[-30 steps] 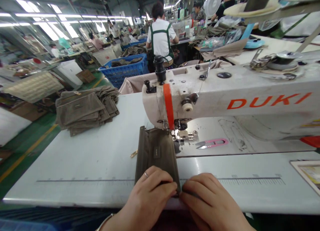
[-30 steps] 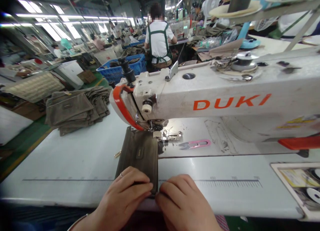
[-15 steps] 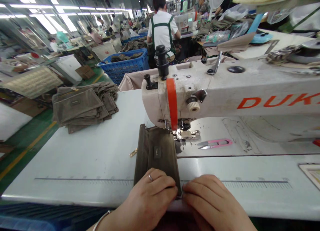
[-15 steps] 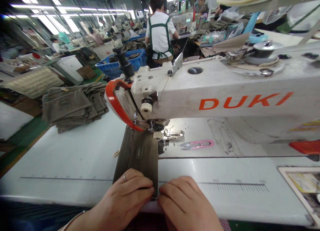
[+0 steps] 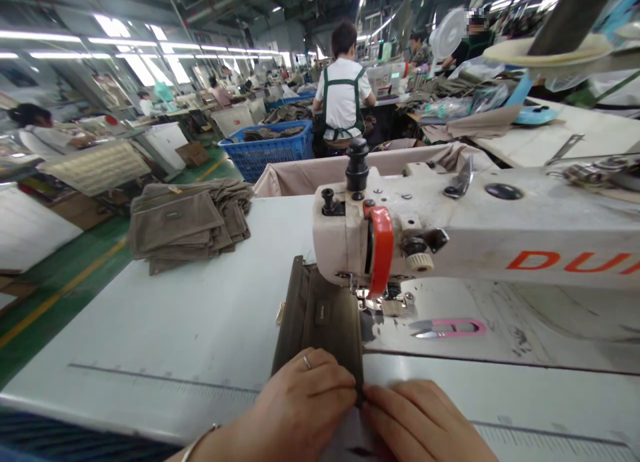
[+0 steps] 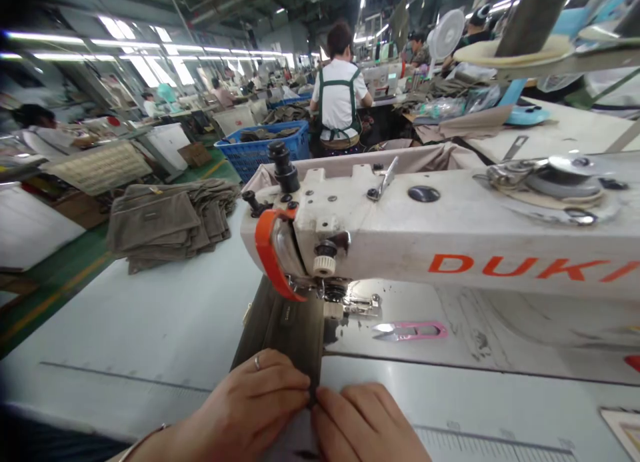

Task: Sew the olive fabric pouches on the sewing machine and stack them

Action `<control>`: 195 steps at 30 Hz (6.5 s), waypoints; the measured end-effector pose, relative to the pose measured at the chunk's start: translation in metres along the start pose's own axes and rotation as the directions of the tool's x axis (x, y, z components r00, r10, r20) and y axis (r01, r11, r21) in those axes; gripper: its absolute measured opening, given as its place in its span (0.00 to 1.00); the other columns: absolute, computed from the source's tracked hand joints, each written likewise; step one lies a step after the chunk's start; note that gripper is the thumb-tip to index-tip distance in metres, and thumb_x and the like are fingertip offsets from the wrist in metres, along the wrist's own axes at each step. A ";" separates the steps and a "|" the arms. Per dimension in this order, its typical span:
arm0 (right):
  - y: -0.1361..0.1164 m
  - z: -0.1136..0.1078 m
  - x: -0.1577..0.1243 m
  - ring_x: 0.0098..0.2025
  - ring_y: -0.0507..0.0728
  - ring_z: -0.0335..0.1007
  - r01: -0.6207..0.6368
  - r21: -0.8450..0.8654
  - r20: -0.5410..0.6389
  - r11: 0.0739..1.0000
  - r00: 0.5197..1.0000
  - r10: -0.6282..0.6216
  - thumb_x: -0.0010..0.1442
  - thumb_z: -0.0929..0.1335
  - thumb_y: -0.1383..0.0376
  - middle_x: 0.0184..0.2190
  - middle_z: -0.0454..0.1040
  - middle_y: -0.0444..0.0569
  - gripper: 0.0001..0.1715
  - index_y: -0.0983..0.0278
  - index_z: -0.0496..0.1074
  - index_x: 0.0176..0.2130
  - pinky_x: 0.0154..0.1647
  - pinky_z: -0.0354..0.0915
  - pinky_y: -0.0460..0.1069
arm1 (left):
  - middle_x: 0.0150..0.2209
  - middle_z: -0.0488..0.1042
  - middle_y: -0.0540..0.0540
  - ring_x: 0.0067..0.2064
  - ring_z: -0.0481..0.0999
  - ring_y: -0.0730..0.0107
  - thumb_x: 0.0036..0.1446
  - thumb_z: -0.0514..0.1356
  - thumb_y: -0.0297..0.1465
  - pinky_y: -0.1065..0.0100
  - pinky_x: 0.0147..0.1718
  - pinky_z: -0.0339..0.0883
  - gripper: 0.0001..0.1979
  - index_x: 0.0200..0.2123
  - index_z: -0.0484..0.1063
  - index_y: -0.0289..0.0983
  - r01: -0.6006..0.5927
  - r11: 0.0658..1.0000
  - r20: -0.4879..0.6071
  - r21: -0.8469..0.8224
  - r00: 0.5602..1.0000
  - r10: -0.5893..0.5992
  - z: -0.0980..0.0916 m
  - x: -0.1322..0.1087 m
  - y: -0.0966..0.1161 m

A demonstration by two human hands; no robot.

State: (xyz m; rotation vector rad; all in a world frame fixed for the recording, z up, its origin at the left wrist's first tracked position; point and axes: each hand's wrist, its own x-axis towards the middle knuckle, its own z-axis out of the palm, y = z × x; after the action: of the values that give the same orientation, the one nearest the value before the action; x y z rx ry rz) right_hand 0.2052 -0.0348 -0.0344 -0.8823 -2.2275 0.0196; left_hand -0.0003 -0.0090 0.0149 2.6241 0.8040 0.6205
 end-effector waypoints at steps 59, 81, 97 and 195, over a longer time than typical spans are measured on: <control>0.054 0.007 0.060 0.35 0.61 0.68 -0.180 -0.186 0.359 0.966 0.903 0.238 0.62 0.64 0.68 0.36 0.76 0.51 0.14 0.62 0.74 0.46 0.35 0.61 0.53 | 0.41 0.78 0.48 0.46 0.76 0.63 0.62 0.54 0.27 0.61 0.49 0.70 0.11 0.41 0.76 0.41 0.069 0.963 0.010 0.262 0.997 -0.074 0.003 0.048 -0.113; 0.060 -0.005 0.049 0.44 0.60 0.66 -0.160 0.044 0.447 0.986 0.886 0.124 0.60 0.63 0.73 0.40 0.72 0.50 0.17 0.60 0.73 0.47 0.45 0.64 0.56 | 0.53 0.71 0.38 0.52 0.70 0.49 0.54 0.64 0.32 0.46 0.51 0.69 0.21 0.52 0.69 0.35 0.218 0.935 0.006 0.278 0.974 -0.228 0.014 -0.005 -0.006; 0.055 -0.002 0.049 0.48 0.60 0.71 -0.096 0.074 0.401 0.993 0.914 0.059 0.57 0.61 0.76 0.47 0.75 0.50 0.22 0.62 0.73 0.47 0.50 0.66 0.60 | 0.46 0.75 0.42 0.49 0.73 0.58 0.58 0.57 0.28 0.55 0.56 0.67 0.14 0.48 0.72 0.36 0.112 0.985 -0.020 0.133 0.994 -0.110 0.017 0.002 -0.009; 0.064 0.019 0.051 0.40 0.60 0.70 -0.124 -0.039 0.140 0.991 0.982 0.128 0.60 0.65 0.73 0.39 0.75 0.53 0.12 0.64 0.74 0.42 0.39 0.70 0.54 | 0.39 0.80 0.50 0.42 0.77 0.65 0.59 0.60 0.26 0.63 0.46 0.70 0.06 0.38 0.76 0.40 0.223 0.969 -0.170 0.109 0.964 -0.203 0.018 0.039 -0.076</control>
State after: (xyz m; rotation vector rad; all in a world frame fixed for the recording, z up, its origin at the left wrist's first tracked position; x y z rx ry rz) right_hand 0.2056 0.0496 -0.0332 -1.0678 -2.3051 0.1120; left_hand 0.0039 0.0705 -0.0203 2.5744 1.1932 0.7439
